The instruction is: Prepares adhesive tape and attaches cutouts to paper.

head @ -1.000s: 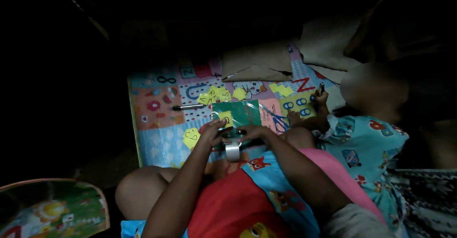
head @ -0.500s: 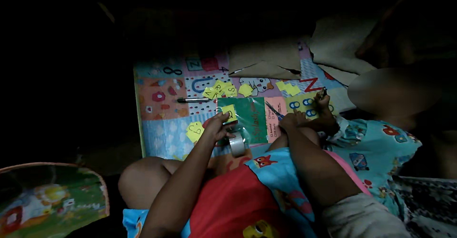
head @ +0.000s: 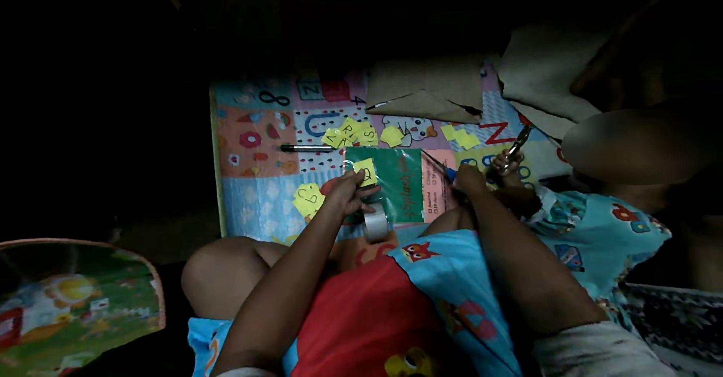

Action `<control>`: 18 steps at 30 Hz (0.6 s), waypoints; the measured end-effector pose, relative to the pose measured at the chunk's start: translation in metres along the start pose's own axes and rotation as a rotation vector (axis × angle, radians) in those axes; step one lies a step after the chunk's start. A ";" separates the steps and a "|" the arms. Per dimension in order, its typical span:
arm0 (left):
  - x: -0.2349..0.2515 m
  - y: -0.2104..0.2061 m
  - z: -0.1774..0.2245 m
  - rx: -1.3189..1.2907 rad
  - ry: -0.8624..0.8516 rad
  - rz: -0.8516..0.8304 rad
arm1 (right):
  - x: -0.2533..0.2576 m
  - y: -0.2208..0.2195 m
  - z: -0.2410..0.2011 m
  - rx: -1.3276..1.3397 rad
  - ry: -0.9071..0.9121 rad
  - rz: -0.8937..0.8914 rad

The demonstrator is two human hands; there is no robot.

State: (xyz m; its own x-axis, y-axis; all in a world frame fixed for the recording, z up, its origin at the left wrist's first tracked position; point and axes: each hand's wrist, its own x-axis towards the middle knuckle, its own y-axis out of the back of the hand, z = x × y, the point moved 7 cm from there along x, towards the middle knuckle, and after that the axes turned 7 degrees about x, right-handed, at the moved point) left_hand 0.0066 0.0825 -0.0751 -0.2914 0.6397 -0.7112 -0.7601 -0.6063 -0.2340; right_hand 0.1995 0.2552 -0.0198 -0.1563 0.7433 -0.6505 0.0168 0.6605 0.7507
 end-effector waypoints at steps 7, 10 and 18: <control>0.005 0.001 -0.001 0.030 -0.017 -0.062 | 0.047 0.012 0.012 0.055 0.454 -0.142; 0.005 0.001 0.000 0.051 -0.011 -0.079 | 0.021 -0.001 0.003 0.112 0.585 -0.287; -0.002 -0.005 0.000 0.132 -0.016 -0.127 | -0.014 -0.029 -0.023 0.027 0.675 -0.340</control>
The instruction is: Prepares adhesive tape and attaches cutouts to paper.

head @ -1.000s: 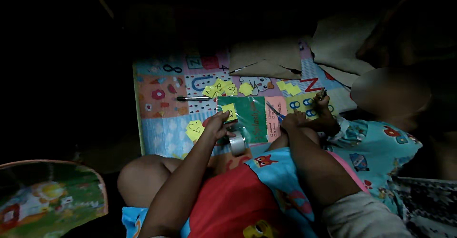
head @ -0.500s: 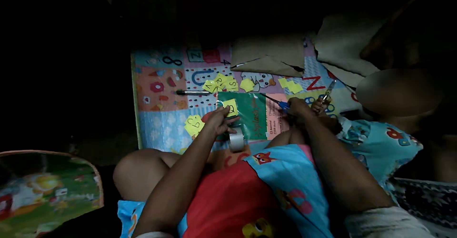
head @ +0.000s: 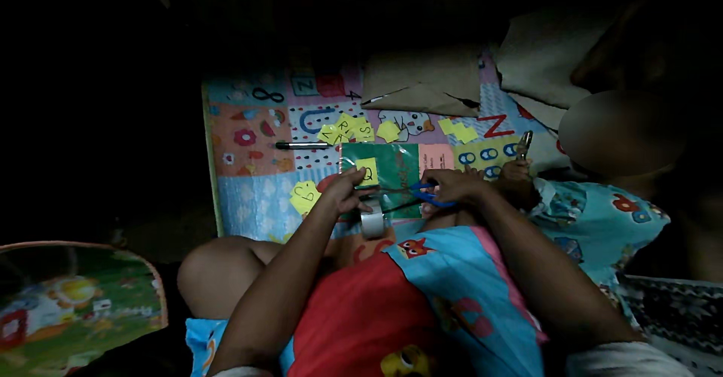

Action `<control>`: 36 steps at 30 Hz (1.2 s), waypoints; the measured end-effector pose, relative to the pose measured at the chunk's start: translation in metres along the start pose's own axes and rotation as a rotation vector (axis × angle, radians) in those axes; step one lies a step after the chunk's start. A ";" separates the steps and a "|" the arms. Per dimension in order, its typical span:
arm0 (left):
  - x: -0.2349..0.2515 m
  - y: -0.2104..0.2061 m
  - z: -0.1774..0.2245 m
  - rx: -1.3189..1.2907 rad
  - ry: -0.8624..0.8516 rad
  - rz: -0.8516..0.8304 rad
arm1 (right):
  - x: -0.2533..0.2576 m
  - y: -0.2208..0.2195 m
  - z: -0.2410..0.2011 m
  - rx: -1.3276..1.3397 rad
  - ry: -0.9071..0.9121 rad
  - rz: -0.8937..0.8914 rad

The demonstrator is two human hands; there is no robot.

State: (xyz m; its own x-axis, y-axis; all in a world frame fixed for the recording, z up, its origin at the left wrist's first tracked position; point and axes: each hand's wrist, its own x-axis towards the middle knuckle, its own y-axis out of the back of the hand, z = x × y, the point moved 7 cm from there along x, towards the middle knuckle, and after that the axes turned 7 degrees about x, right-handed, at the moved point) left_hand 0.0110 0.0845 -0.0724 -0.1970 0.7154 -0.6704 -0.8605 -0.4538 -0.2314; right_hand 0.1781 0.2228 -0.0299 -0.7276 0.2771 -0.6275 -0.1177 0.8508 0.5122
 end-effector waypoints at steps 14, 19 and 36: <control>0.000 -0.005 0.001 0.054 -0.038 -0.053 | 0.009 -0.002 -0.002 -0.054 0.056 0.005; -0.005 -0.009 0.004 0.071 -0.049 -0.057 | 0.012 -0.002 -0.005 -0.063 0.068 0.005; -0.006 -0.013 0.004 0.089 -0.049 -0.070 | 0.010 0.000 0.000 -0.069 0.085 0.051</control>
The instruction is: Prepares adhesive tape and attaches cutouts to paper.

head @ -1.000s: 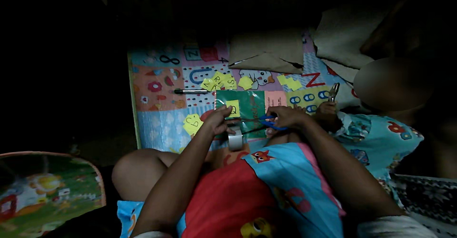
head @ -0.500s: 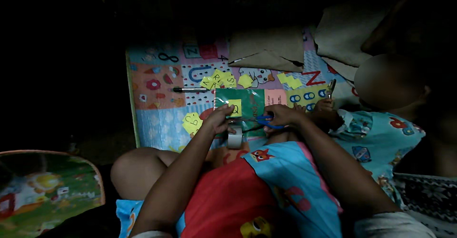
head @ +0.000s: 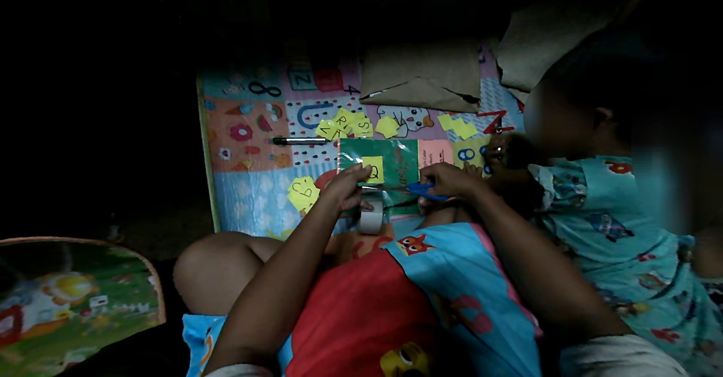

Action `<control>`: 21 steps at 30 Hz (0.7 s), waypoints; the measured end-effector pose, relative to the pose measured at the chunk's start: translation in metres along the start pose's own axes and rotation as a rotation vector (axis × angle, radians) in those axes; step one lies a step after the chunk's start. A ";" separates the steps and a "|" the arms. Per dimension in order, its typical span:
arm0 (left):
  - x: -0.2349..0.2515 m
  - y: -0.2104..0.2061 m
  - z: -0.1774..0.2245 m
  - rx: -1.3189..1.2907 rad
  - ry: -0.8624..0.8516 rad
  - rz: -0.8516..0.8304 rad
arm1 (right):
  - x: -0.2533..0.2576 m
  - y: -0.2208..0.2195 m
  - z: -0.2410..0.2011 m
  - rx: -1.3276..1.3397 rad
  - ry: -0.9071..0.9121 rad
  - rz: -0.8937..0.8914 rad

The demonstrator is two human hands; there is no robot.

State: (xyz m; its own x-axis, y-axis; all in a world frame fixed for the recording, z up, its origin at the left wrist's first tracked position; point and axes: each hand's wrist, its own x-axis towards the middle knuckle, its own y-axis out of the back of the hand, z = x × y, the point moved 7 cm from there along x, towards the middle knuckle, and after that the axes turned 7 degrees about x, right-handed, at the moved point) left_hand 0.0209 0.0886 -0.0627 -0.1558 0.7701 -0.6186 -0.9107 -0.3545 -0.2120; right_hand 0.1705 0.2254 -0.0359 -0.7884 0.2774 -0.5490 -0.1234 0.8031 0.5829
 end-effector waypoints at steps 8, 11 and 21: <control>0.001 0.001 -0.001 0.001 -0.002 -0.009 | 0.001 -0.004 0.000 -0.004 -0.028 -0.028; 0.001 0.000 -0.001 0.010 -0.010 -0.004 | -0.001 -0.007 0.000 0.022 -0.036 -0.044; 0.000 0.000 0.000 -0.003 -0.014 -0.002 | -0.001 -0.006 -0.003 0.024 -0.024 -0.049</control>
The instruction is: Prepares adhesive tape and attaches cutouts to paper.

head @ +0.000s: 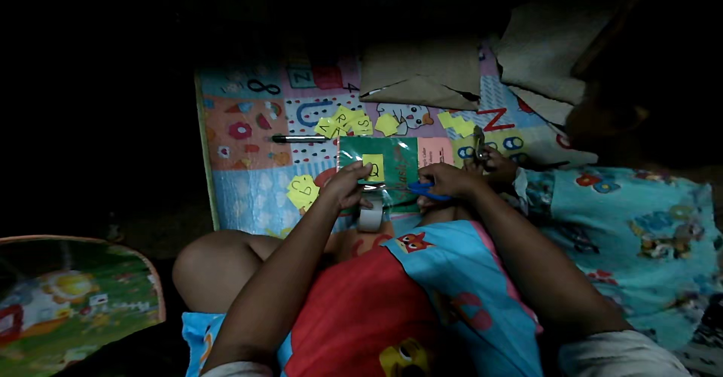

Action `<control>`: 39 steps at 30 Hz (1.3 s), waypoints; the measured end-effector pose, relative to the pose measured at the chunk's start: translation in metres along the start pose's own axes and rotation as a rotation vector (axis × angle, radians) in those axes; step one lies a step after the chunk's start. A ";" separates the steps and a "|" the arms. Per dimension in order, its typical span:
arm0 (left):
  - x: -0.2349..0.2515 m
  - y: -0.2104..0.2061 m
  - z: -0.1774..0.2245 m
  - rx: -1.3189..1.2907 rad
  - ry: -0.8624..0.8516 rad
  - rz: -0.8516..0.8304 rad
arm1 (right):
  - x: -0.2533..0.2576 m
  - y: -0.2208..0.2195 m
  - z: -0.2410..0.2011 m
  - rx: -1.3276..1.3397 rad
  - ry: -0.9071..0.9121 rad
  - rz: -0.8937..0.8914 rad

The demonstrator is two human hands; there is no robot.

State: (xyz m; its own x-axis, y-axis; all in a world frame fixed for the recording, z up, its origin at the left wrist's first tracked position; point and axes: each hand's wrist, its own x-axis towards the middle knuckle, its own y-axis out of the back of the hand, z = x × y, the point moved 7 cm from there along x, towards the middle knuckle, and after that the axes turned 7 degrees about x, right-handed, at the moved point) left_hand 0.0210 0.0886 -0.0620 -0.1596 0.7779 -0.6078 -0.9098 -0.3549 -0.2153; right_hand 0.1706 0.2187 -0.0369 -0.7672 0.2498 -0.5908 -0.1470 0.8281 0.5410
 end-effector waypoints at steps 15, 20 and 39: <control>-0.002 -0.002 0.000 0.021 -0.004 0.004 | 0.000 0.004 0.001 -0.157 0.045 0.104; 0.000 0.002 0.001 0.007 -0.028 0.059 | -0.003 0.009 0.012 -0.164 -0.054 0.123; 0.002 0.004 -0.002 -0.062 -0.014 0.127 | 0.014 0.004 -0.007 0.480 0.073 0.376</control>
State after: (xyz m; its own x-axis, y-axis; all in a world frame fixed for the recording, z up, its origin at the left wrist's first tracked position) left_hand 0.0173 0.0878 -0.0654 -0.2773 0.7317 -0.6227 -0.8564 -0.4820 -0.1849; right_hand 0.1548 0.2219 -0.0384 -0.7554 0.5477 -0.3597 0.4265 0.8277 0.3646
